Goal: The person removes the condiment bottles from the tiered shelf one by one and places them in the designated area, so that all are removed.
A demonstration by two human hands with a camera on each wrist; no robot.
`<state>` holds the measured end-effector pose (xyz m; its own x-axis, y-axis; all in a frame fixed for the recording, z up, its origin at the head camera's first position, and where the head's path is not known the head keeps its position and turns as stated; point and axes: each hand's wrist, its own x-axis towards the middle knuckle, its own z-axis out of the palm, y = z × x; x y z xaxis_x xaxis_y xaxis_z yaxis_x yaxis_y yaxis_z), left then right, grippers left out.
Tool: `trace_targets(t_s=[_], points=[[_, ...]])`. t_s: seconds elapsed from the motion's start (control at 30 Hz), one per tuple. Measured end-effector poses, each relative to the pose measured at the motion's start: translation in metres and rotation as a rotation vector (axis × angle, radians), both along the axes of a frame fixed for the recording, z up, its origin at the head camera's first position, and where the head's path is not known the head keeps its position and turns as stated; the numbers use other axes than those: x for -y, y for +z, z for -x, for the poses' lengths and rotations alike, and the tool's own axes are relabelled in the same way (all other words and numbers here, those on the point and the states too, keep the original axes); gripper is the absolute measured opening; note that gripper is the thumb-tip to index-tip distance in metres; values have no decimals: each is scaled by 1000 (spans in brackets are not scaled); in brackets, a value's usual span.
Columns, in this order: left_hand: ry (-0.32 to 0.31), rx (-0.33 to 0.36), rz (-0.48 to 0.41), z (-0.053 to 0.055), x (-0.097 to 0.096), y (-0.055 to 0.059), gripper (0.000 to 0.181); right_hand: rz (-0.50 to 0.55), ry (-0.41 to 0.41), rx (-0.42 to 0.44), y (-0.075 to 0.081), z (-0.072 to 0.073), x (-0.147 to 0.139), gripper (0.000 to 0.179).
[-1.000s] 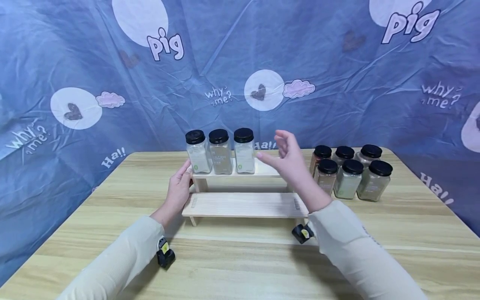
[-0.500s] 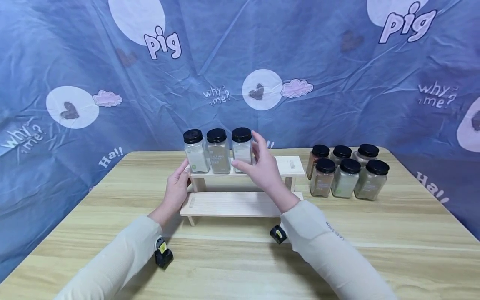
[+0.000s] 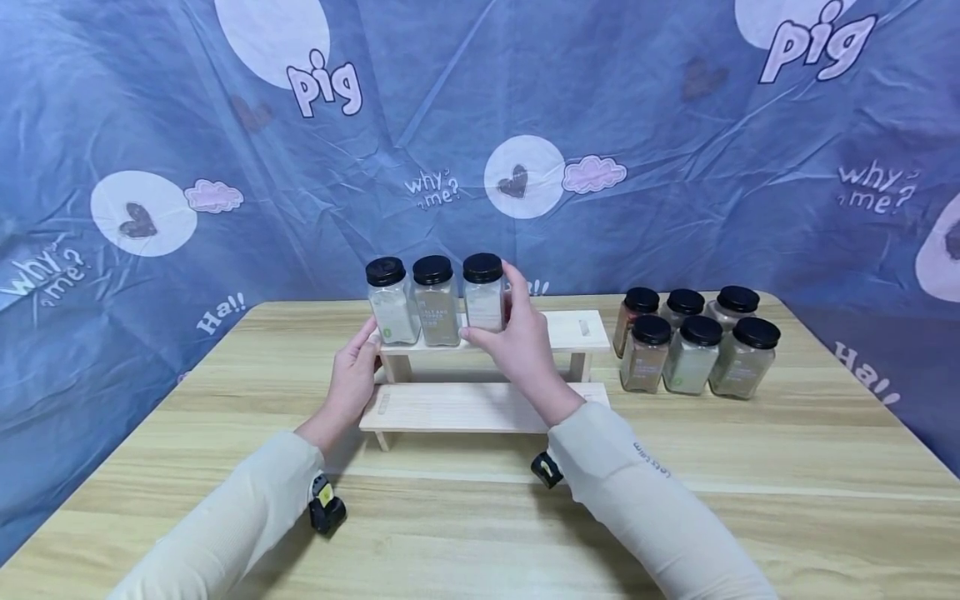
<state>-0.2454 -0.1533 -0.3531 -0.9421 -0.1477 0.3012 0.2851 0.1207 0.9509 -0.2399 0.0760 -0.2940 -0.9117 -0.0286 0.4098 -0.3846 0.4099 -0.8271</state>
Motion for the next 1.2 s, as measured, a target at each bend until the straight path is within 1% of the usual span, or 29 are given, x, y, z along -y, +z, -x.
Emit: trace_targets(t_s=[0.17,0.3,0.57,0.8,1.03,1.2], points=[[-12,-8,-6,0,0,0,42,15,-24,-23,0,0,1,95],[-32,-16,-12,-1,-1,1,43,53,-22,-37,-3,-1,1,93],[-36,-14,-5,-1,0,1,43,114,-19,-102,-10,0,0,92],[-27,-16,-3,-1,1,1,42,157,-11,-189,-11,-1,-3,93],[-36,-18,-3,-1,1,0,42,156,-35,-262,-13,-6,-8,96],[-39,-23,1,-1,1,1,42,157,-47,-351,-15,-7,-14,96]])
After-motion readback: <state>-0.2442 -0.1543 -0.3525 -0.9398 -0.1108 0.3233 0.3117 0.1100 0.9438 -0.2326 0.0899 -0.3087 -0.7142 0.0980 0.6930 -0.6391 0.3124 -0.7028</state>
